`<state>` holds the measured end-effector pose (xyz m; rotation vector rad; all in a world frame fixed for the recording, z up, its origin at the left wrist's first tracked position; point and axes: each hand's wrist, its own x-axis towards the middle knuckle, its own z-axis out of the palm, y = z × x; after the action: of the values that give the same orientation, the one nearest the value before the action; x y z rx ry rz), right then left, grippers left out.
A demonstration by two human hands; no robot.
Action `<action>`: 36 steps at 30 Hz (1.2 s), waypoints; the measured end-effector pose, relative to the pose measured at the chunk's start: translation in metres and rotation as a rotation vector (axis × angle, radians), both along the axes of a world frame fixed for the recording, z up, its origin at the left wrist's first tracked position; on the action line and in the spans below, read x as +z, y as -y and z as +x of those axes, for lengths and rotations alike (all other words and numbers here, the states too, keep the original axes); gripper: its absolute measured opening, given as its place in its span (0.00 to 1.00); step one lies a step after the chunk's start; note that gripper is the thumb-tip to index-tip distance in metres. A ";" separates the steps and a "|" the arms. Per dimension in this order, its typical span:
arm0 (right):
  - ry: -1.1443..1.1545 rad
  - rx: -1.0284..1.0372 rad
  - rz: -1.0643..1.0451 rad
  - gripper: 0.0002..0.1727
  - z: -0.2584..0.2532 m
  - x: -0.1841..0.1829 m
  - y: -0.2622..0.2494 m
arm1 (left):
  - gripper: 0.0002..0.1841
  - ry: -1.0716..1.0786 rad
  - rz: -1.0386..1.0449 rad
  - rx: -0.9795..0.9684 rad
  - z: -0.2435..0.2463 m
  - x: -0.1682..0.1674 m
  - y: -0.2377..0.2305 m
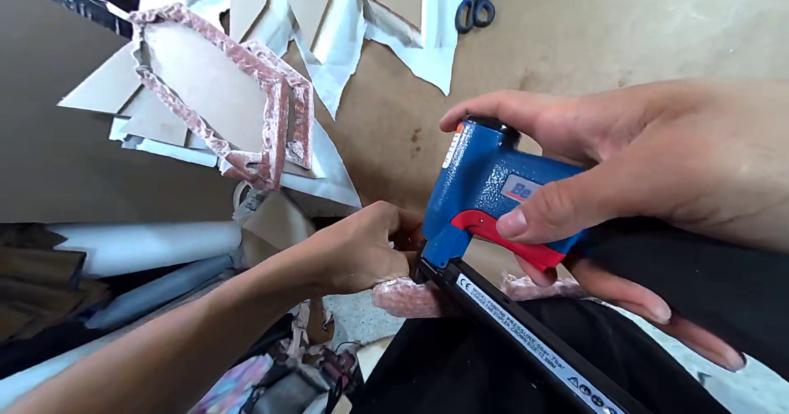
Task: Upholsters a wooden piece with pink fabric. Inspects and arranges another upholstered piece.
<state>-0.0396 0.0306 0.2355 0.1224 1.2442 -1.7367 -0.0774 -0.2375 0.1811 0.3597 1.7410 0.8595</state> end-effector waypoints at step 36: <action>-1.193 -0.291 0.557 0.33 0.132 -0.174 -0.004 | 0.08 -1.031 0.294 -1.270 0.016 0.005 -0.090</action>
<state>0.0926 0.0348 0.0610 -0.5126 2.6666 -1.6400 -0.0613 -0.1470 0.1862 2.0922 1.7025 -0.1092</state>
